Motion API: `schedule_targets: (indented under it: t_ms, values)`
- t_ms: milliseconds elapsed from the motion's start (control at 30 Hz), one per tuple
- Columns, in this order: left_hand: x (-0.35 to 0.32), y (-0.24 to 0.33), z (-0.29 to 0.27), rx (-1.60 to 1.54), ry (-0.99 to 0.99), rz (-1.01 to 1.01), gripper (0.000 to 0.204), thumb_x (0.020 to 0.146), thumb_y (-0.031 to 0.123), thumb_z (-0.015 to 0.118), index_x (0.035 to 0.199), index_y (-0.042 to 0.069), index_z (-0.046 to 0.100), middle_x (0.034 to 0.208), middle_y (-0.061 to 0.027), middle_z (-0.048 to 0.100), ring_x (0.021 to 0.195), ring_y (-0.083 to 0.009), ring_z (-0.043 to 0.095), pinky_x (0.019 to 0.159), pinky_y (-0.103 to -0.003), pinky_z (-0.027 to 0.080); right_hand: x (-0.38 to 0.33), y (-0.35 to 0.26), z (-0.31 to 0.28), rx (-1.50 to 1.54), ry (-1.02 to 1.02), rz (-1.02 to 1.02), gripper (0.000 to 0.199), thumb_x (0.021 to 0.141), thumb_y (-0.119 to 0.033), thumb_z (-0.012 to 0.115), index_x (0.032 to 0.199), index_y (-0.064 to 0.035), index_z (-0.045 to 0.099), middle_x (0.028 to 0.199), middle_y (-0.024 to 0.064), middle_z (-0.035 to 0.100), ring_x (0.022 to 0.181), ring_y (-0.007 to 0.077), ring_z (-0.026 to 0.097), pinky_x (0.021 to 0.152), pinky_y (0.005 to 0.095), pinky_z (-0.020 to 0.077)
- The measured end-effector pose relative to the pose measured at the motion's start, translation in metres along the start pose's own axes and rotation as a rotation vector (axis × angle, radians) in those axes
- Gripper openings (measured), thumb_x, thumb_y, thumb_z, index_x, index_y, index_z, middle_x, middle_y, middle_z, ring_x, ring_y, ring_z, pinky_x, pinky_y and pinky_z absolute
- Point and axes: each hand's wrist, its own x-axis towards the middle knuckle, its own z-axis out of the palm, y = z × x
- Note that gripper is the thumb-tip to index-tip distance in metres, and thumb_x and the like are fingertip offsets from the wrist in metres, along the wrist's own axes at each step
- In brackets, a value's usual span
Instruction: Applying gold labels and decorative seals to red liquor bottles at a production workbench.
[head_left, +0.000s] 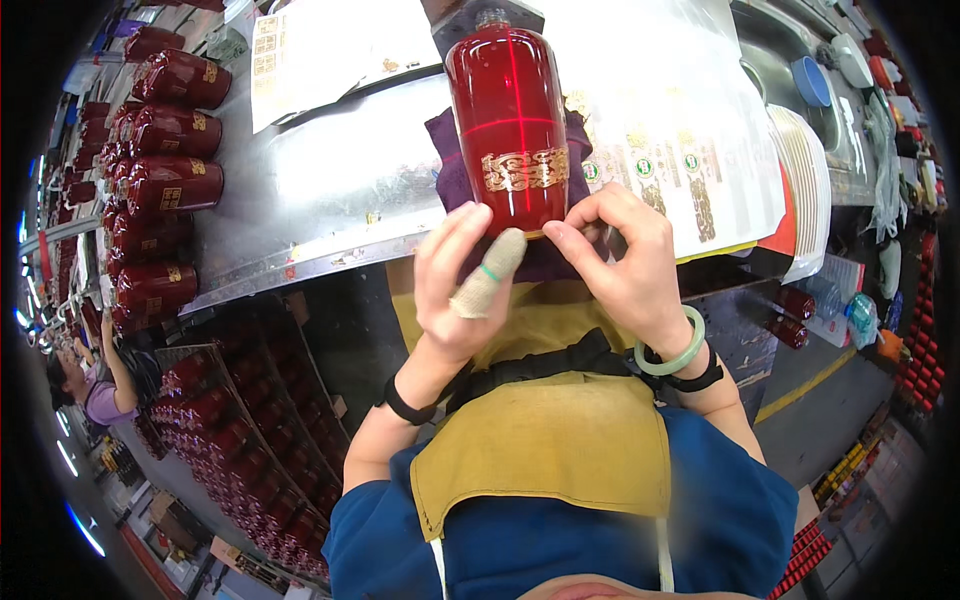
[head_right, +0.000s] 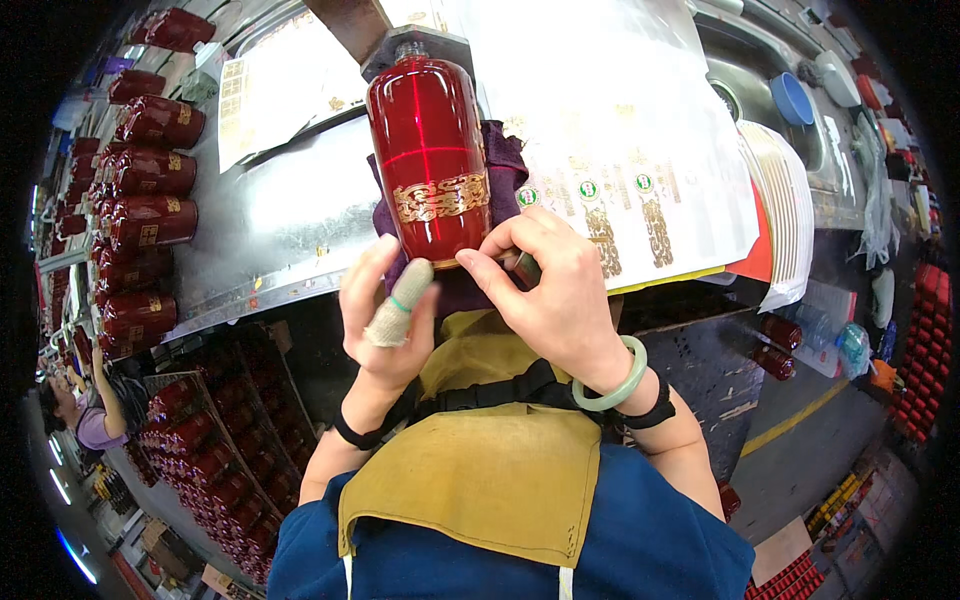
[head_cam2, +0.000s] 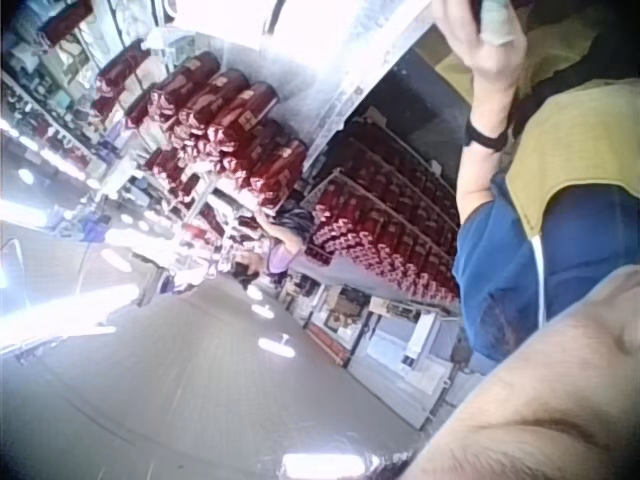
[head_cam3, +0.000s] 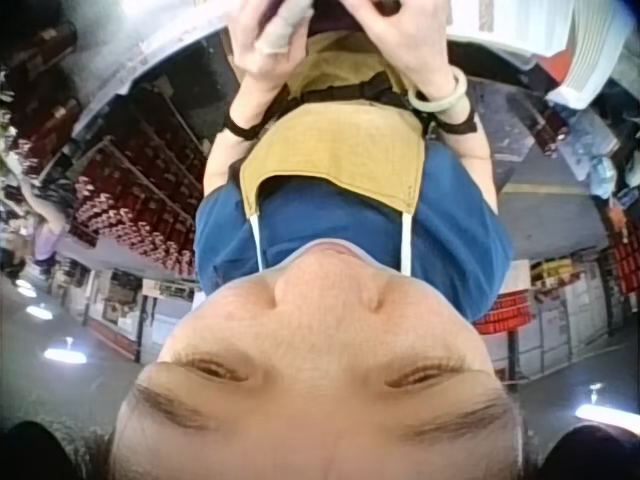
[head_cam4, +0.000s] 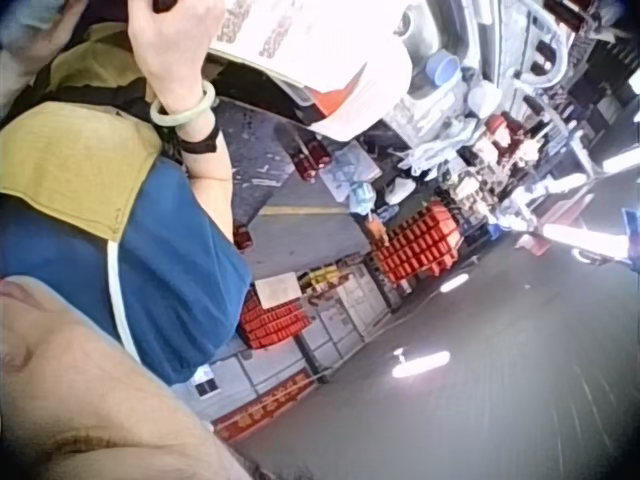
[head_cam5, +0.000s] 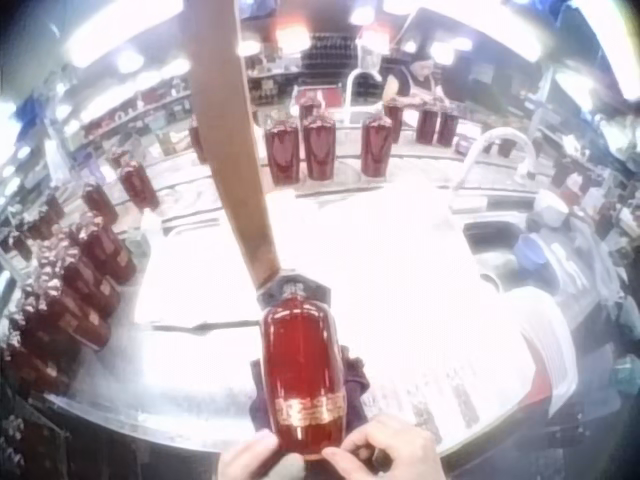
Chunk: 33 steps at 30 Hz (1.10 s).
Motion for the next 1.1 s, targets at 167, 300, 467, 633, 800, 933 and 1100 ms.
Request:
schedule_targets:
  t_ms: [167,300,467,633,800,933,1100]
  values:
    - [0.001,-0.006,0.008,0.091,-0.054,0.160,0.030,0.072,-0.004,0.079,0.102,0.001,0.077,0.123,-0.0149,0.071,0.114,-0.0344,0.067,0.091,-0.041,0.060,0.001,0.001,0.000,0.016,-0.001,0.007,0.017,0.085,-0.009,0.081,0.080,-0.0021,0.067,0.072,0.0074,0.059,0.061,0.0189,0.055,0.058,0.0332,0.0446]
    - [0.003,-0.010,0.005,0.122,-0.059,0.181,0.024,0.075,0.000,0.080,0.098,-0.001,0.076,0.122,-0.0150,0.072,0.114,-0.0335,0.067,0.089,-0.039,0.061,0.001,0.002,0.000,0.001,-0.005,-0.016,0.018,0.085,-0.010,0.081,0.079,-0.0019,0.067,0.072,0.0076,0.059,0.060,0.0200,0.055,0.057,0.0340,0.0436]
    - [0.008,-0.006,0.001,0.090,-0.031,0.101,0.028,0.075,-0.009,0.083,0.102,-0.003,0.076,0.117,-0.0150,0.074,0.108,-0.0317,0.071,0.087,-0.038,0.060,0.002,0.003,0.000,0.001,-0.003,-0.031,0.019,0.085,-0.012,0.081,0.079,-0.0018,0.067,0.071,0.0080,0.059,0.060,0.0214,0.054,0.058,0.0358,0.0440]
    - [0.013,-0.002,0.005,0.017,-0.021,0.167,0.026,0.074,-0.012,0.082,0.098,-0.005,0.075,0.110,-0.0133,0.076,0.103,-0.0314,0.073,0.086,-0.037,0.062,0.005,0.000,-0.006,-0.015,-0.041,-0.059,0.018,0.086,-0.012,0.080,0.080,-0.0004,0.067,0.072,0.0099,0.061,0.061,0.0240,0.057,0.059,0.0375,0.0448]
    - [0.012,-0.007,0.009,0.089,0.035,0.190,0.024,0.076,-0.013,0.080,0.098,-0.006,0.073,0.110,-0.0149,0.076,0.102,-0.0331,0.073,0.082,-0.039,0.063,0.009,-0.001,-0.034,0.006,-0.169,0.033,0.017,0.088,-0.012,0.078,0.087,0.0029,0.070,0.076,0.0130,0.064,0.063,0.0255,0.059,0.061,0.0371,0.0462]
    - [0.010,-0.005,0.007,0.106,0.009,0.180,0.030,0.075,-0.015,0.078,0.104,-0.008,0.072,0.113,-0.0156,0.075,0.102,-0.0340,0.072,0.084,-0.039,0.062,0.012,0.005,-0.043,-0.036,-0.194,0.001,0.017,0.089,-0.013,0.078,0.086,0.0027,0.070,0.076,0.0127,0.064,0.063,0.0244,0.058,0.061,0.0365,0.0459]
    - [0.013,-0.003,0.006,0.131,0.004,0.206,0.038,0.074,-0.015,0.078,0.110,-0.008,0.071,0.113,-0.0151,0.075,0.102,-0.0340,0.072,0.086,-0.039,0.062,0.013,0.010,-0.039,-0.017,-0.192,0.001,0.017,0.088,-0.013,0.078,0.086,0.0026,0.070,0.076,0.0124,0.063,0.063,0.0242,0.058,0.061,0.0364,0.0455]
